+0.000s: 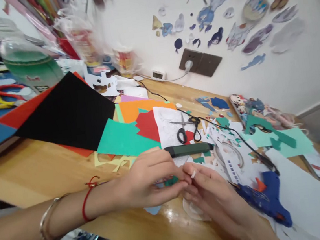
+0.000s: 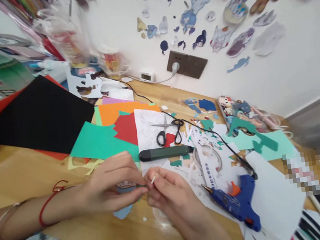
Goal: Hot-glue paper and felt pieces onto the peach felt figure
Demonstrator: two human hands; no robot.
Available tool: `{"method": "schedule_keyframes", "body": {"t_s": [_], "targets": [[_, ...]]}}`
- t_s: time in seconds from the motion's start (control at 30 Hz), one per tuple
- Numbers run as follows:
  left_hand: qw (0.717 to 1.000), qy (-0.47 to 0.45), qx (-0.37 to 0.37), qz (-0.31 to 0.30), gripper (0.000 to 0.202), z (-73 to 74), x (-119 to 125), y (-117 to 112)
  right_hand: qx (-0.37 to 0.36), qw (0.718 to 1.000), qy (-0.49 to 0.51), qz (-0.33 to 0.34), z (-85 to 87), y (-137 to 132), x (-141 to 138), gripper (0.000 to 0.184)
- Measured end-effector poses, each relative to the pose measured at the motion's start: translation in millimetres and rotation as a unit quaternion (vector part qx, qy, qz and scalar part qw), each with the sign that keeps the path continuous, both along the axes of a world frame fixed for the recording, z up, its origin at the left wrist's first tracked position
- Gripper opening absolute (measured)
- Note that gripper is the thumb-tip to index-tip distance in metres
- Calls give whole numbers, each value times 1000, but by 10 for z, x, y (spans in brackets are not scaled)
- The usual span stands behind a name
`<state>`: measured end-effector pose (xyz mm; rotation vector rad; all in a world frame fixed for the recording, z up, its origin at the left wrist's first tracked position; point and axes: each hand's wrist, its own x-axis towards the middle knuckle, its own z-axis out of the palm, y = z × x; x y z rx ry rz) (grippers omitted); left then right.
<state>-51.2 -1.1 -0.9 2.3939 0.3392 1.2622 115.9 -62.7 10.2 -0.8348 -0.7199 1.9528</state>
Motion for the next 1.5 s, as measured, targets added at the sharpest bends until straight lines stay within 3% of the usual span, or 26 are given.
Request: {"method": "schedule_keyframes", "body": {"t_s": [0.3, 0.4, 0.53, 0.7, 0.93, 1.2, 1.5], "targets": [[995, -23, 9, 92, 5, -50, -17, 18, -2, 996, -16, -90, -83, 80, -241, 20], [988, -15, 80, 132, 8, -49, -34, 31, 33, 989, -68, -130, -79, 85, -265, 18], [958, 21, 218, 187, 12, -8, -79, 60, 75, 967, -168, -176, -91, 78, -255, 13], [934, 59, 301, 182, 13, 40, -129, 66, 91, 955, -229, -163, -105, 95, -229, 14], [952, 57, 235, 188, 11, 47, -140, 64, 19, 961, -205, -184, -23, 97, -248, 12], [961, 52, 215, 164, 10, 25, -142, 119, 33, 961, -219, -167, -67, 124, -187, 10], [995, 87, 4, 57, 6, 74, -121, 206, 53, 934, -329, -127, -54, 187, -99, 17]]}}
